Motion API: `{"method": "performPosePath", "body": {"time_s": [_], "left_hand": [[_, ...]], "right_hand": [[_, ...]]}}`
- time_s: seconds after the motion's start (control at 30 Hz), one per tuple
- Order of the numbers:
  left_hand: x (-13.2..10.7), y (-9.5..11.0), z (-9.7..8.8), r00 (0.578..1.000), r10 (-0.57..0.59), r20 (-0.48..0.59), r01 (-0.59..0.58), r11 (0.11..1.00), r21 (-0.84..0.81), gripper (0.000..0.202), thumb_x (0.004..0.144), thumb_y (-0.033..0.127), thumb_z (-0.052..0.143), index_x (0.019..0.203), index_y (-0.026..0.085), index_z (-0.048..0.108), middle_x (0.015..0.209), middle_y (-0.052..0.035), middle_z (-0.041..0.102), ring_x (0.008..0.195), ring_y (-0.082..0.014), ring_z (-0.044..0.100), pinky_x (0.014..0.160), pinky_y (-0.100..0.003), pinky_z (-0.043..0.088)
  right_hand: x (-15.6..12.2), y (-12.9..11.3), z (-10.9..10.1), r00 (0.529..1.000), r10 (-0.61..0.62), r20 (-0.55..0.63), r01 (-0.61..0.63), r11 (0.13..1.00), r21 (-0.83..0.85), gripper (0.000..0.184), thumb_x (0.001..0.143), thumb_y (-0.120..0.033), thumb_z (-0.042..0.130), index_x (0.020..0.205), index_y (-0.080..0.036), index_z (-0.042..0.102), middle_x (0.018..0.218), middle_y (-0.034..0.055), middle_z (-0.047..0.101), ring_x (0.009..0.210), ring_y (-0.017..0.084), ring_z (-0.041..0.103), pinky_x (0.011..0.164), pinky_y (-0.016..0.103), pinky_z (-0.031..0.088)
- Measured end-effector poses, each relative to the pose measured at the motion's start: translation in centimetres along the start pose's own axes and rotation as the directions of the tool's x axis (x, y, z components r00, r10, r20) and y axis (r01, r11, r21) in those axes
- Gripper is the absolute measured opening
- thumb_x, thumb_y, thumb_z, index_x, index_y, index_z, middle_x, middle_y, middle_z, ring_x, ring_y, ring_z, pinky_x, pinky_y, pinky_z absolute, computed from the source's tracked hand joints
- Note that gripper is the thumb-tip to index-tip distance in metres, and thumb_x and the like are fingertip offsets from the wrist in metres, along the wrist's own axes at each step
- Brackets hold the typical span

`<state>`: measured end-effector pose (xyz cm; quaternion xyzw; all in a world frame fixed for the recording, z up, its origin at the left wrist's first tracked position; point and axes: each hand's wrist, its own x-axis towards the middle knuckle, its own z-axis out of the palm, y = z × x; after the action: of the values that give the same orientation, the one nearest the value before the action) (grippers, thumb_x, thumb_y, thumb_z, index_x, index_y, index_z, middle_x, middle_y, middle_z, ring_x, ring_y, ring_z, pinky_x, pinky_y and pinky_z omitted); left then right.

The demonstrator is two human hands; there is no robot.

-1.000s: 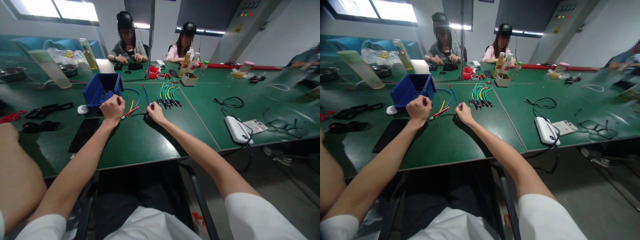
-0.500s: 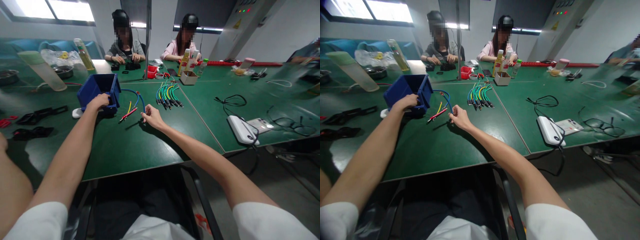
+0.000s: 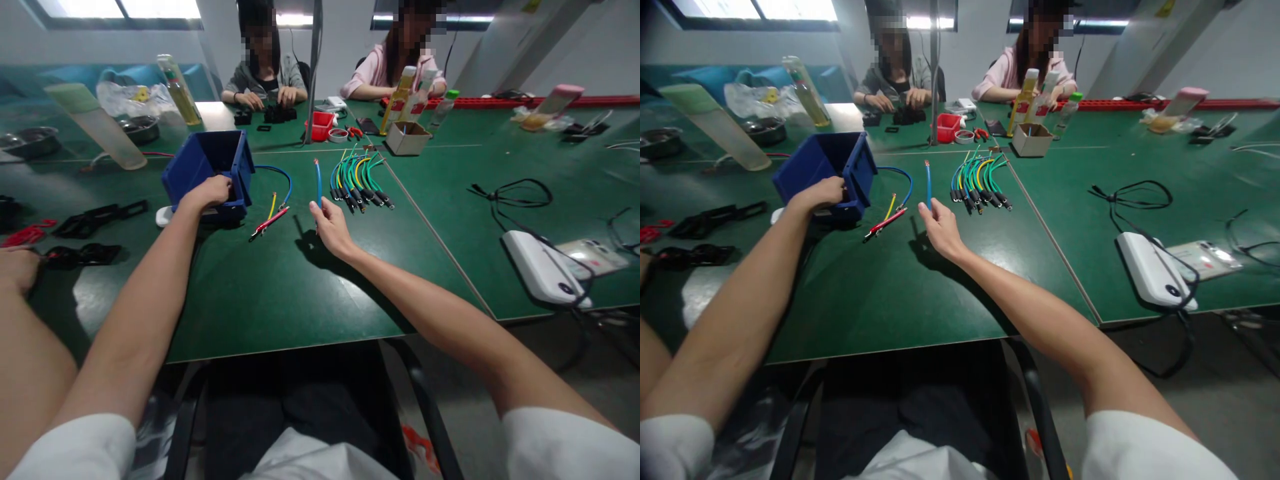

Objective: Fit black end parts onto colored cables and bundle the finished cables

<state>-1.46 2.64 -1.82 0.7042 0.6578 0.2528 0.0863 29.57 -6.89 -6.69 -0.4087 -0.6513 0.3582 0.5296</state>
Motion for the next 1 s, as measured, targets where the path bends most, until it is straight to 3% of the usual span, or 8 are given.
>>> {"method": "performPosePath", "body": {"time_s": [0.1,0.23,0.37,0.5,0.67,0.73,0.83,1.0], "left_hand": [[-0.1,0.5,-0.5,0.991,-0.086,0.103,0.075,0.991,0.111,0.024,0.076,0.0,0.068,0.058,0.011,0.058,0.041,0.0062,0.034,0.047,-0.0122,0.03,0.058,-0.022,0.032],[-0.6,1.2,-1.0,0.987,-0.142,0.074,0.121,0.963,0.239,0.007,0.081,0.011,0.067,0.075,0.008,0.067,0.05,0.0049,0.035,0.054,-0.0121,0.025,0.065,-0.023,0.031],[-1.2,1.6,-1.2,0.978,-0.201,0.059,0.168,0.92,0.353,0.023,0.088,0.027,0.06,0.091,0.008,0.071,0.058,0.0025,0.037,0.057,-0.0124,0.02,0.068,-0.026,0.033],[-1.7,2.3,-1.5,0.969,-0.245,0.009,0.225,0.902,0.368,0.033,0.09,0.036,0.056,0.104,0.012,0.072,0.07,-0.0016,0.05,0.06,-0.0134,0.022,0.073,-0.028,0.035],[-2.0,3.0,-1.8,0.989,-0.148,-0.014,0.146,0.951,0.274,0.019,0.084,0.024,0.064,0.096,0.011,0.07,0.07,-0.0001,0.049,0.066,-0.0143,0.032,0.076,-0.026,0.034],[-2.2,3.1,-1.8,0.991,-0.11,-0.072,0.124,0.967,0.221,0.008,0.083,0.014,0.062,0.088,0.01,0.068,0.068,0.0006,0.048,0.07,-0.0146,0.036,0.079,-0.025,0.034],[-2.9,3.3,-2.2,0.972,-0.09,-0.218,0.116,0.987,0.111,0.012,0.087,0.008,0.054,0.089,0.011,0.066,0.069,0.0014,0.051,0.073,-0.0145,0.041,0.083,-0.024,0.035],[-5.9,5.0,-2.4,0.868,-0.115,-0.483,0.102,0.993,-0.053,0.026,0.101,0.018,0.04,0.099,0.01,0.065,0.073,0.0007,0.056,0.073,-0.0133,0.047,0.076,-0.024,0.035]], "right_hand": [[0.1,0.3,0.0,1.0,0.015,-0.009,-0.014,1.0,0.025,0.043,0.094,-0.061,0.047,0.075,-0.024,0.039,0.061,-0.0049,0.036,0.055,0.012,0.04,0.052,0.026,0.035],[0.0,0.1,0.1,1.0,0.014,-0.001,-0.014,1.0,0.028,0.043,0.094,-0.062,0.047,0.076,-0.024,0.04,0.063,-0.0047,0.037,0.057,0.012,0.04,0.054,0.026,0.037],[-0.1,-0.1,0.0,1.0,0.019,0.012,-0.019,1.0,0.003,0.044,0.092,-0.063,0.047,0.075,-0.023,0.041,0.065,-0.0048,0.038,0.059,0.011,0.04,0.057,0.025,0.039],[-0.2,-0.2,-0.4,1.0,0.014,0.008,-0.014,1.0,-0.003,0.044,0.092,-0.062,0.049,0.073,-0.023,0.041,0.063,-0.0053,0.041,0.057,0.011,0.041,0.058,0.026,0.039],[-0.1,0.0,-0.6,0.997,0.079,-0.015,-0.078,0.995,0.055,0.041,0.092,-0.061,0.048,0.079,-0.022,0.046,0.062,-0.005,0.048,0.056,0.012,0.048,0.058,0.026,0.041],[0.0,0.0,-0.7,0.996,0.09,-0.014,-0.088,0.993,0.075,0.039,0.092,-0.06,0.049,0.081,-0.022,0.047,0.063,-0.0045,0.051,0.056,0.012,0.051,0.058,0.025,0.042],[-0.1,-0.2,-0.7,0.994,0.11,-0.011,-0.109,0.991,0.074,0.036,0.093,-0.057,0.05,0.082,-0.022,0.048,0.064,-0.0039,0.054,0.058,0.012,0.053,0.059,0.024,0.043],[-0.2,-0.7,-0.8,0.99,0.142,-0.017,-0.141,0.987,0.073,0.033,0.093,-0.053,0.051,0.081,-0.022,0.051,0.059,-0.005,0.052,0.054,0.012,0.051,0.058,0.023,0.041]]}}
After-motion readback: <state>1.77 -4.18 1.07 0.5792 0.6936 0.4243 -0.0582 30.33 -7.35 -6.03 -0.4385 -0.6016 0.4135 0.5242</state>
